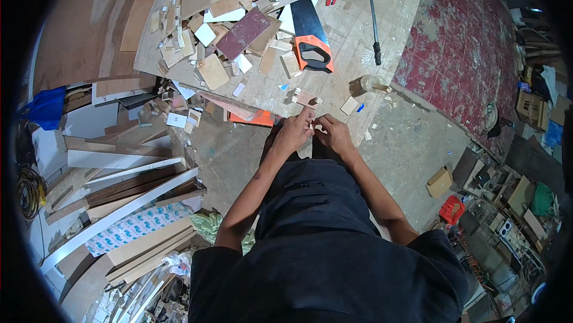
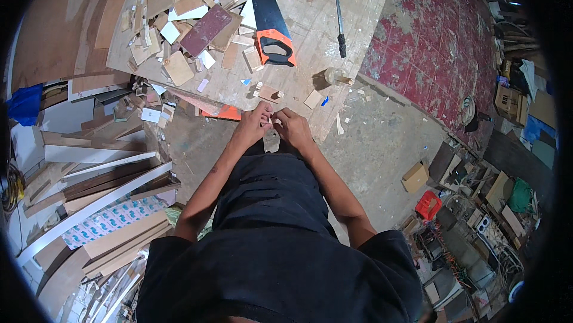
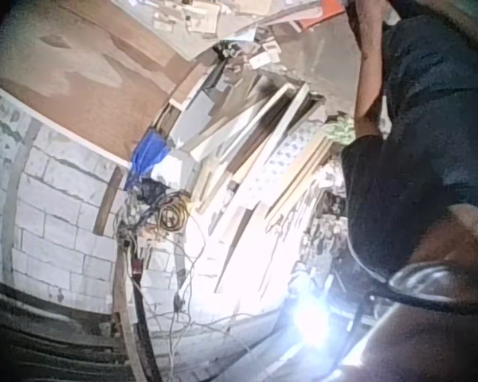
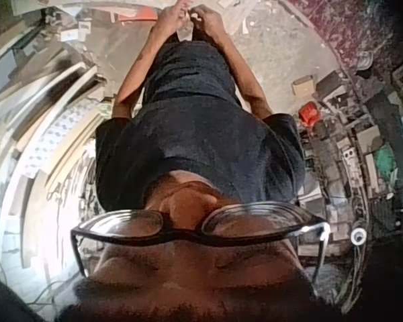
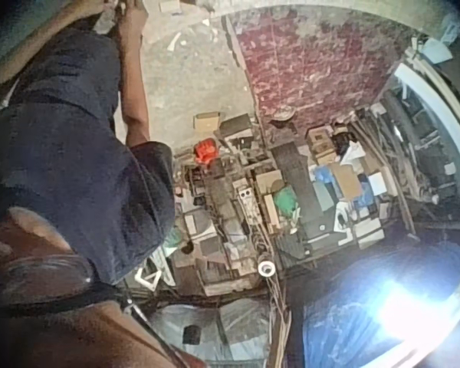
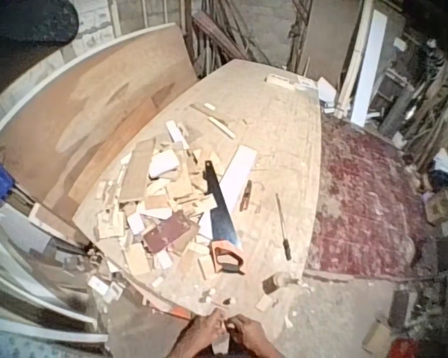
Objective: Assembling small wooden pieces by applying glue and using a hand saw.
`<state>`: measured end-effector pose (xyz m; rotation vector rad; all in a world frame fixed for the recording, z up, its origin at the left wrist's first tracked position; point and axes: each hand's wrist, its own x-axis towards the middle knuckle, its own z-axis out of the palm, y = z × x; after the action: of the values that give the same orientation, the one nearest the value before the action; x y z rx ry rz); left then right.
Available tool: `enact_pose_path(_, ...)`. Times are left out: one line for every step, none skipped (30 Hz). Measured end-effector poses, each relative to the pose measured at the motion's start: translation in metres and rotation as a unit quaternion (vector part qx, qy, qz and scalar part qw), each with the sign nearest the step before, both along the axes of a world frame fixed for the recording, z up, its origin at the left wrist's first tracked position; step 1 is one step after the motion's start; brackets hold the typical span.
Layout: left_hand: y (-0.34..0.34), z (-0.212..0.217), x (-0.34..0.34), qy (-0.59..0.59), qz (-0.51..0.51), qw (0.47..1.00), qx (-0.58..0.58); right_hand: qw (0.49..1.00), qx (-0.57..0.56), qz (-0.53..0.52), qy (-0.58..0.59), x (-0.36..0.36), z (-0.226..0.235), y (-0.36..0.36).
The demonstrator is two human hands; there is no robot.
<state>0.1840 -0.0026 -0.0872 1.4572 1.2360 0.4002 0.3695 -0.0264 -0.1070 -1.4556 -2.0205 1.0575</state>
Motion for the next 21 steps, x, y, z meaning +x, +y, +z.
enact_pose_path(-0.001,-0.001,-0.001,-0.009,0.021,1.0,0.004,1.0,-0.01,-0.021,-0.001,0.0,-0.003,-0.003)
enact_pose_path(-0.002,-0.002,-0.002,-0.018,0.041,0.999,0.008,0.999,-0.021,-0.042,-0.002,0.0,-0.006,-0.005)
enact_pose_path(-0.003,-0.003,-0.005,-0.017,0.042,0.999,0.007,0.999,-0.022,-0.041,-0.002,-0.001,-0.01,-0.007)
enact_pose_path(-0.005,-0.008,-0.012,-0.008,0.07,0.997,0.006,0.996,-0.023,-0.09,0.015,-0.001,-0.015,-0.009)
enact_pose_path(-0.006,-0.013,-0.018,0.002,0.099,0.995,0.005,0.99,-0.023,-0.139,0.032,-0.001,-0.021,-0.011)
enact_pose_path(-0.006,-0.019,-0.024,0.002,0.099,0.995,0.003,0.989,-0.025,-0.139,0.032,-0.001,-0.026,-0.012)
enact_pose_path(-0.01,-0.032,-0.032,0.028,0.118,0.993,0.005,0.988,-0.01,-0.153,0.033,0.0,-0.033,-0.013)
enact_pose_path(-0.012,-0.043,-0.038,0.052,0.136,0.989,0.008,0.985,0.006,-0.167,0.034,0.001,-0.04,-0.012)
enact_pose_path(-0.015,-0.053,-0.043,0.063,0.138,0.988,0.016,0.983,-0.005,-0.182,0.041,0.001,-0.046,-0.012)
enact_pose_path(-0.015,-0.058,-0.048,0.064,0.137,0.988,0.013,0.982,-0.007,-0.182,0.041,0.002,-0.052,-0.012)
enact_pose_path(-0.016,-0.063,-0.052,0.093,0.128,0.987,0.008,0.983,-0.009,-0.182,0.032,0.002,-0.057,-0.011)
enact_pose_path(-0.017,-0.067,-0.055,0.121,0.119,0.986,0.003,0.983,-0.01,-0.182,0.023,0.002,-0.061,-0.01)
enact_pose_path(-0.018,-0.071,-0.059,0.122,0.119,0.985,0.002,0.983,-0.011,-0.182,0.024,0.0,-0.064,-0.009)
enact_pose_path(-0.019,-0.076,-0.062,0.138,0.12,0.983,-0.004,0.982,-0.008,-0.185,0.028,-0.002,-0.067,-0.008)
enact_pose_path(-0.02,-0.08,-0.064,0.155,0.121,0.98,-0.01,0.981,-0.004,-0.189,0.032,-0.004,-0.07,-0.007)
enact_pose_path(-0.02,-0.082,-0.065,0.155,0.121,0.98,-0.011,0.982,-0.005,-0.189,0.032,-0.006,-0.073,-0.006)
enact_pose_path(-0.019,-0.085,-0.065,0.16,0.123,0.979,-0.009,0.981,-0.008,-0.195,0.023,-0.008,-0.077,-0.005)
enact_pose_path(-0.019,-0.087,-0.066,0.166,0.126,0.978,-0.007,0.979,-0.01,-0.201,0.015,-0.009,-0.079,-0.005)
enact_pose_path(-0.02,-0.09,-0.067,0.166,0.126,0.978,-0.008,0.979,-0.011,-0.201,0.015,-0.011,-0.082,-0.006)
enact_pose_path(-0.021,-0.092,-0.068,0.166,0.122,0.978,-0.013,0.978,-0.026,-0.208,0.015,-0.012,-0.084,-0.007)
enact_pose_path(-0.021,-0.094,-0.069,0.166,0.117,0.979,-0.018,0.976,-0.041,-0.215,0.015,-0.013,-0.086,-0.007)
